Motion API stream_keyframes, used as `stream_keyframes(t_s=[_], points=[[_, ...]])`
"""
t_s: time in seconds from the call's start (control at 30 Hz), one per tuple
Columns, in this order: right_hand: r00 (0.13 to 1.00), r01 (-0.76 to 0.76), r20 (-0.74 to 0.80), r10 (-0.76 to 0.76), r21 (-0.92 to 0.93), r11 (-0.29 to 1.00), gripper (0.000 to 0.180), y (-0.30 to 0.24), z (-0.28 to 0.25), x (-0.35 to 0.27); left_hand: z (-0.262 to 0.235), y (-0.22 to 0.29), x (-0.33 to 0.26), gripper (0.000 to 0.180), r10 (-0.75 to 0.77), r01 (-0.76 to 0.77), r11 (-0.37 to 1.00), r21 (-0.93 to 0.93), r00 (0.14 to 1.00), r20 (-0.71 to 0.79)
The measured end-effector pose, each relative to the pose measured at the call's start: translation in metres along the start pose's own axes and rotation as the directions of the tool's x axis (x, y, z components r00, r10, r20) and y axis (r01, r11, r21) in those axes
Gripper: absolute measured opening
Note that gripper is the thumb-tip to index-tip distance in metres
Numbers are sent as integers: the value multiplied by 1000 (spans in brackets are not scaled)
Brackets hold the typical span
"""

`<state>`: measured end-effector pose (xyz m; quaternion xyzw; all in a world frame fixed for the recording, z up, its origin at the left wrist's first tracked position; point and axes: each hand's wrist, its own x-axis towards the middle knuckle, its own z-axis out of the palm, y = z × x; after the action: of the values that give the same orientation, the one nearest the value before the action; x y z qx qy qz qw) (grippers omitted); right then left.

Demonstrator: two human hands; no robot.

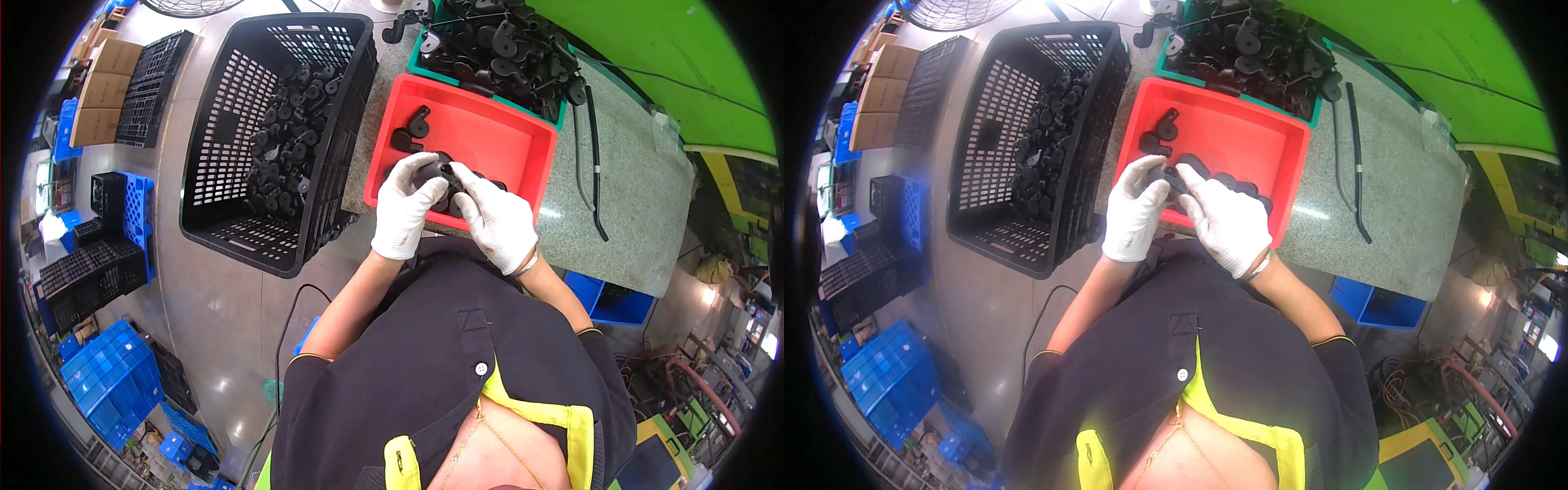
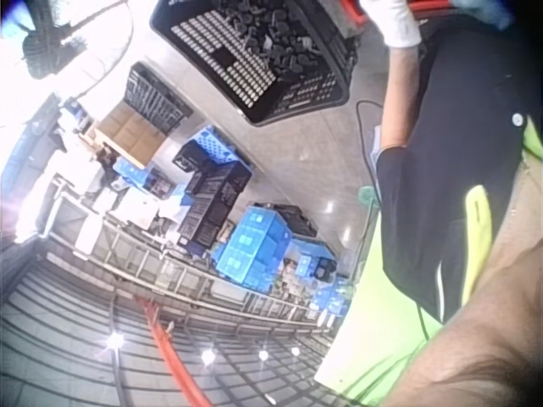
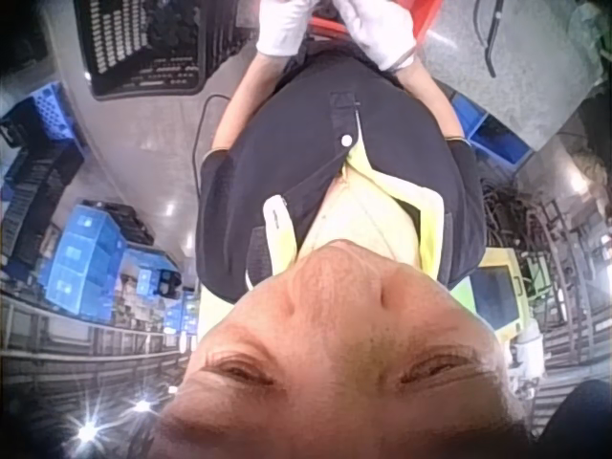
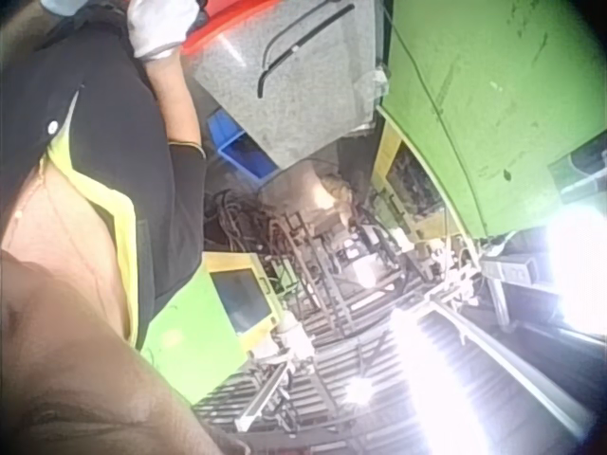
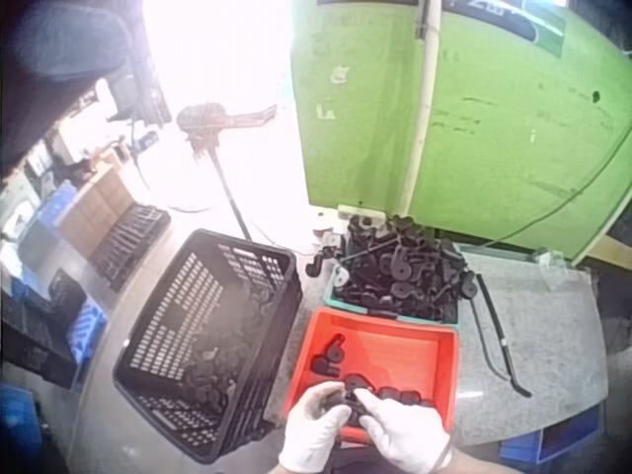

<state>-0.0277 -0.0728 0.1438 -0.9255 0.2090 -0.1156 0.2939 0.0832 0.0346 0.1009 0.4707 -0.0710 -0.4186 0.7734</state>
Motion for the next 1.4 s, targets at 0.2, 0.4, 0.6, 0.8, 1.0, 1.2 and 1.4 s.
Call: stream_keyframes(t_s=[0.2,0.4,0.6,0.8,1.0,1.2,1.4], points=[[1000,-4,-31,3,-44,999,39,-4,-1,-3,2,-1,-1,33,25,-26,1000,-11,999,-21],[999,4,-35,-6,-55,998,37,-4,0,-3,0,-3,-1,30,16,-17,1000,-15,999,-32],[996,12,-87,-20,-94,995,35,-4,6,-7,4,1,-2,29,43,-40,997,61,998,-52],[998,-5,-70,-4,-134,991,34,-6,7,-6,1,-3,-2,30,64,-59,996,64,995,-72],[998,-19,-67,13,-97,995,34,-7,10,-5,0,-3,-1,29,50,-47,998,44,995,-82],[995,-12,-104,1,-101,995,34,-7,15,-4,-4,-5,1,29,38,-37,999,8,995,-97],[997,-53,-60,44,-145,988,33,-8,19,-1,-8,-9,3,26,44,-29,992,126,992,-118]])
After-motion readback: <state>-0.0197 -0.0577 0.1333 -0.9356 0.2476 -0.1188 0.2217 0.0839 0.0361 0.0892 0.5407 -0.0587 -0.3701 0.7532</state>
